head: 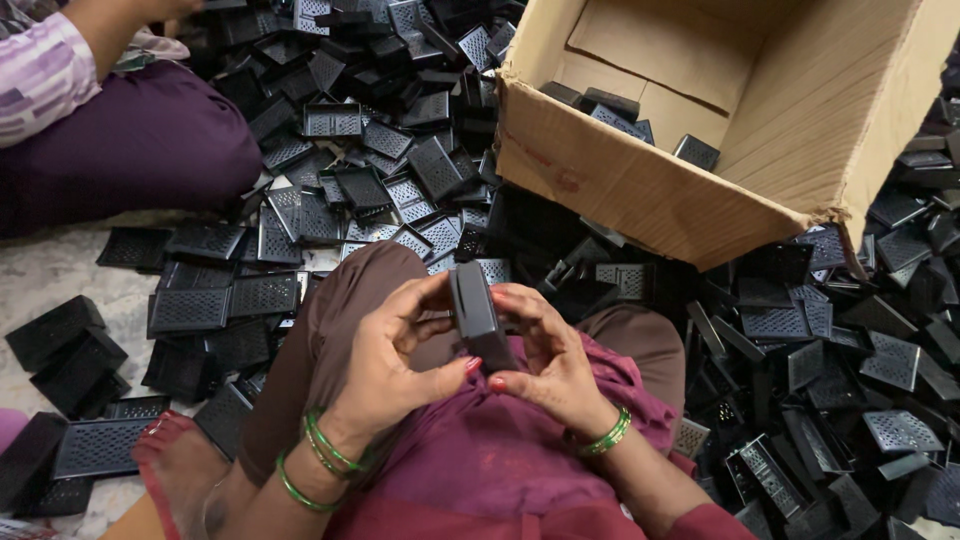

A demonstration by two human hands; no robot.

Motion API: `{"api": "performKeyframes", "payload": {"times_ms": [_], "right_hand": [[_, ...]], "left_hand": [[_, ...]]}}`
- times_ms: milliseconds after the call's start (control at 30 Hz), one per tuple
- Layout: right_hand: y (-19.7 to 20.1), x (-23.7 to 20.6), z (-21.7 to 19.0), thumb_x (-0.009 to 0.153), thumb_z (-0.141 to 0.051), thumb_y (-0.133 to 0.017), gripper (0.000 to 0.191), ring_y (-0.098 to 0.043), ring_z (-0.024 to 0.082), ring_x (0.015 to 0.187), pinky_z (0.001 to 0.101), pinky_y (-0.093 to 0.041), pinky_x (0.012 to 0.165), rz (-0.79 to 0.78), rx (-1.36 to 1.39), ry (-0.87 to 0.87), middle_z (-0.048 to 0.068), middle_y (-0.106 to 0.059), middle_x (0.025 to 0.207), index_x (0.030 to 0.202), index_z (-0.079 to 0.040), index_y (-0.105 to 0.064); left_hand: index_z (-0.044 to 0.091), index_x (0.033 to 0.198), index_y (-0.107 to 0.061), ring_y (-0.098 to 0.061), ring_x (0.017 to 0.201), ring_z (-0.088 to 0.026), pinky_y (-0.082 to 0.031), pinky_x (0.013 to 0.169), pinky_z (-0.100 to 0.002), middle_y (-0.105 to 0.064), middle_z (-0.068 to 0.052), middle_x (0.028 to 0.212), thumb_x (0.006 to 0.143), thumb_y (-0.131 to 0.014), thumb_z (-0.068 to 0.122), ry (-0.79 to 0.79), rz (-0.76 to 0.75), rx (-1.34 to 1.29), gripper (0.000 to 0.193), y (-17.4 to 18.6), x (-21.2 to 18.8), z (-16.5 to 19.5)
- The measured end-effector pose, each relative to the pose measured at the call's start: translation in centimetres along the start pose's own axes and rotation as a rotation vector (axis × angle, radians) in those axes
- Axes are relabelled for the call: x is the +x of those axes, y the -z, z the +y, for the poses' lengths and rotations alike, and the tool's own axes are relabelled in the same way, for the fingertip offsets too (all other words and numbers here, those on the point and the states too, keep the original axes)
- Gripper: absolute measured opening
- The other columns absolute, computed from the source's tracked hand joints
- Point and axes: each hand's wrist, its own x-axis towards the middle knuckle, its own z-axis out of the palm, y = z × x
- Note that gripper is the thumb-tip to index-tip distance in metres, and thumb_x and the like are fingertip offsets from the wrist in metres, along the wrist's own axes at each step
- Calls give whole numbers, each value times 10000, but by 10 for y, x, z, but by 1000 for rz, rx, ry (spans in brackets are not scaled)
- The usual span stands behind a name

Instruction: The person sits on the floor and repeatedly picks up small black plastic parts from a large pile. They inspect each part by turning it over in their hands and then place it into a cardboard box. Another person is visible in the background performing the same task.

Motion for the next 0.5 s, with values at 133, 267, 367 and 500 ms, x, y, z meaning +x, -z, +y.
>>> {"api": "performKeyframes", "payload": {"times_ms": [133, 267, 367, 500], "right_hand": [[-1, 0, -1, 826, -197, -920, 777, -451, 230, 1481, 402, -363, 1276, -10, -20, 36, 127, -450, 1572, 1492, -63, -542], [-2, 0, 0, 820, -185, -925, 751, -440, 246, 1480, 419, -358, 1277, -14, -48, 63, 133, -441, 1564, 1460, -70, -550], [-3, -2, 2, 807, -197, -898, 707, -459, 269, 1465, 429, -394, 1241, 4, -269, 107, 148, -445, 1552, 1418, -90, -560], [-7, -2, 9, 828, -221, -897, 688, -472, 289, 1452, 450, -428, 1228, 40, -442, 256, 163, -439, 1555, 1404, -125, -534]], "left_hand": [[-90, 1483, -456, -601, 1288, -220, -516, 1120, -403, -533, -113, 1415, 737, -841, 30, -4, -18, 5, 847, 1, -1, 4], [-76, 1511, -438, -566, 1357, -219, -498, 1158, -397, -504, -113, 1467, 775, -841, 75, -45, -78, 15, 852, 2, -2, 12], [-64, 1509, -444, -565, 1360, -220, -502, 1161, -388, -507, -116, 1455, 764, -896, 156, -82, -72, 79, 900, -4, -2, 14], [-40, 1475, -524, -637, 1283, -220, -539, 1110, -364, -581, -123, 1406, 711, -955, 256, -138, 15, 311, 927, -13, -1, 12]]}}
